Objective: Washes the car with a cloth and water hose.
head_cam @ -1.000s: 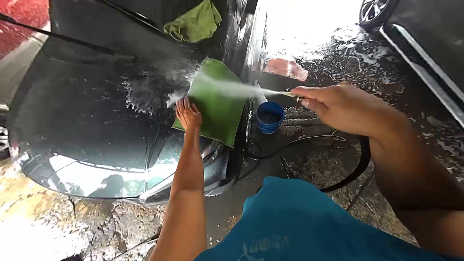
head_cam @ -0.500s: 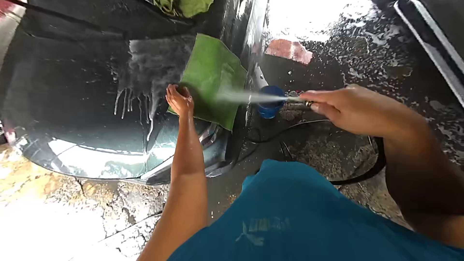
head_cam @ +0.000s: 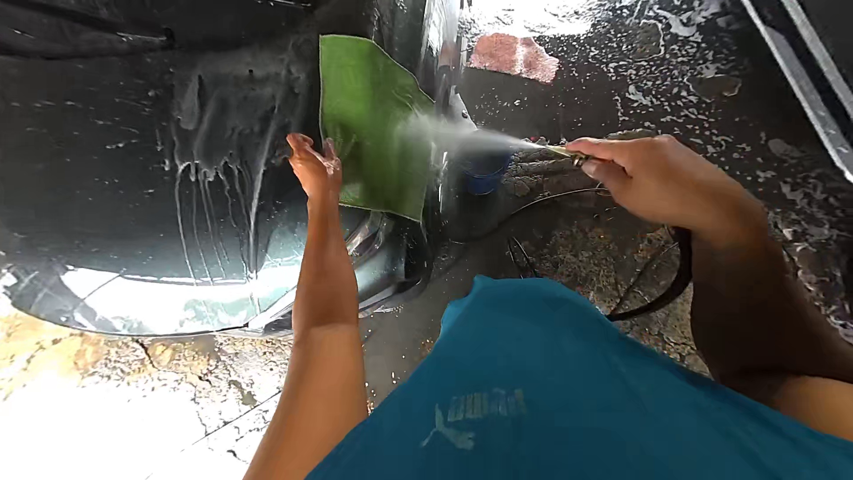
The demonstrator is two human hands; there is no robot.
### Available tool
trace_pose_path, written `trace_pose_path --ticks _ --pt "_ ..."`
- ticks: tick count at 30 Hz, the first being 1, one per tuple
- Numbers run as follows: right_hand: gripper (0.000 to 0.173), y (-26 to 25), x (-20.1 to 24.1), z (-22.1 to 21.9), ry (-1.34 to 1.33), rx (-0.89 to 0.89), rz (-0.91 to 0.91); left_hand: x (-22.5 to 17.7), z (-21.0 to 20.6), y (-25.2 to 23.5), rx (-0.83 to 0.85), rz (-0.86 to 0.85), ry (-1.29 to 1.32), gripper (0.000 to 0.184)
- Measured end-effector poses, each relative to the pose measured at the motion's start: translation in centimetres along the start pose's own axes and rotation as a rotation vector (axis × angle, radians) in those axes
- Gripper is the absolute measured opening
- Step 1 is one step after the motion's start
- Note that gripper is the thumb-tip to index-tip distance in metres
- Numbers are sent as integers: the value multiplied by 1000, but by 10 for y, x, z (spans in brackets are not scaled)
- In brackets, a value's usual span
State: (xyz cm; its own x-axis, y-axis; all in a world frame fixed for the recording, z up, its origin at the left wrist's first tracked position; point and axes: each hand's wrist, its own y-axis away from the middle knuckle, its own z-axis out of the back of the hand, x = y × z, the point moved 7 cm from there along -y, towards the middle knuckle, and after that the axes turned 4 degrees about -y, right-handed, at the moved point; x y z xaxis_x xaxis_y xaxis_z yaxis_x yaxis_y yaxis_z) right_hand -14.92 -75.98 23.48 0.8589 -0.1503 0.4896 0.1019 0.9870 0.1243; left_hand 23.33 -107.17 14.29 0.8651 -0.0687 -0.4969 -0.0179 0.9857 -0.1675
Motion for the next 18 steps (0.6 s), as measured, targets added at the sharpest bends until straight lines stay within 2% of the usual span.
trace_pose_path --ticks 2,5,7,10,12,15,17,18 --pt "37 5 6 -4 -20 26 21 -3 -5 -1 124 41 115 62" --pt "38 10 -2 -19 -25 76 -5 -29 -18 15 248 146 334 57" --pt "39 9 -18 -10 -19 11 -37 -56 -28 31 280 183 499 57" --pt "39 8 -26 11 -24 -83 -74 -111 -36 38 311 107 762 59" --pt "38 10 -26 21 -10 -115 -60 -151 -26 30 323 15 944 50" --pt "40 13 -27 42 2 -140 -94 -195 13 5 351 -86 1288 31" --pt "42 16 -28 57 4 -176 -108 -200 34 -17 358 -89 1461 14" --pt "42 19 -27 62 -1 -203 -90 -194 38 -29 351 -115 1484 15"
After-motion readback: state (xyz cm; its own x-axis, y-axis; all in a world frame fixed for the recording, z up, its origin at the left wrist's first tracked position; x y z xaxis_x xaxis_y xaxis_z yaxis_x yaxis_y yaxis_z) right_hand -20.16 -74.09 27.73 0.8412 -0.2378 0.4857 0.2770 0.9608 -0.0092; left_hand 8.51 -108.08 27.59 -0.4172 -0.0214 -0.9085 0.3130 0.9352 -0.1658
